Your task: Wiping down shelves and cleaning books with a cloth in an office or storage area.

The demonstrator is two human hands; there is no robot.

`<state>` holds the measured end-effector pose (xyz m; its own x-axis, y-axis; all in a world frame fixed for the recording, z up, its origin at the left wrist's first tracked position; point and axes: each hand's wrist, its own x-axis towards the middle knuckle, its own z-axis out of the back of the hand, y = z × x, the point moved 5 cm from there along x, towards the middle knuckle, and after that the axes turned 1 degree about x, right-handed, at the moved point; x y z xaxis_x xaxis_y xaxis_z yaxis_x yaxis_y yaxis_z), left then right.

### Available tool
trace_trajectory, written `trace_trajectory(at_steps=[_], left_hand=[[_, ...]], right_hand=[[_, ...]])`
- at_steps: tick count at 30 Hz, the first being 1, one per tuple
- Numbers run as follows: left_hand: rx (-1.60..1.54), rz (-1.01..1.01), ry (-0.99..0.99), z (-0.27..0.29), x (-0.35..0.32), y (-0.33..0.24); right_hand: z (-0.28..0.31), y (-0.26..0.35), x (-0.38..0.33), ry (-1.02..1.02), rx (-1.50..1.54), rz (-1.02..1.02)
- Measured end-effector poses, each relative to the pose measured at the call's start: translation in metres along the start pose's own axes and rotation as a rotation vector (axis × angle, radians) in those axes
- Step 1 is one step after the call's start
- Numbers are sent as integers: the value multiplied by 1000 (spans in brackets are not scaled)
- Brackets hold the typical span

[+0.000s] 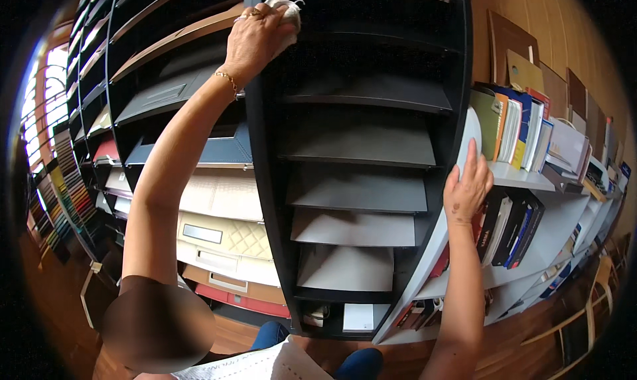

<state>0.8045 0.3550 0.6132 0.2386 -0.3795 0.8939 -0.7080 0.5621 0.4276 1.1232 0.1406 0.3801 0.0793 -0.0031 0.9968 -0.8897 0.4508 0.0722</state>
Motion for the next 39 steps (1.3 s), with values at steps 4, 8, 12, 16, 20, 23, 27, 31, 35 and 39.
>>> trace_trajectory(at_steps=[4,8,12,16,20,23,27,31,35,39], left_hand=[[129,-2,374,-17,14,-43],[141,-22,365,-39,25,-59],[-21,-80,212,-48,46,-109],[-27,-128,212,-72,78,-182],[-158,-93,192,-87,98,-229],[-163,-97,294,-89,104,-238],[-132,67,517,-100,104,-173],[-35,332,760,-99,84,-76],[205,78,733,-127,63,2],[43,208,768,-176,85,-38]], right_hand=[[4,1,0,-8,-2,-6],[4,3,0,-9,7,4],[7,3,1,-13,11,1],[7,2,0,-10,6,-11],[4,8,3,-13,53,14],[4,4,2,-4,62,22],[6,2,1,2,41,10],[11,-6,-2,-3,32,-4],[9,5,2,-22,63,12],[9,1,0,-28,67,10]])
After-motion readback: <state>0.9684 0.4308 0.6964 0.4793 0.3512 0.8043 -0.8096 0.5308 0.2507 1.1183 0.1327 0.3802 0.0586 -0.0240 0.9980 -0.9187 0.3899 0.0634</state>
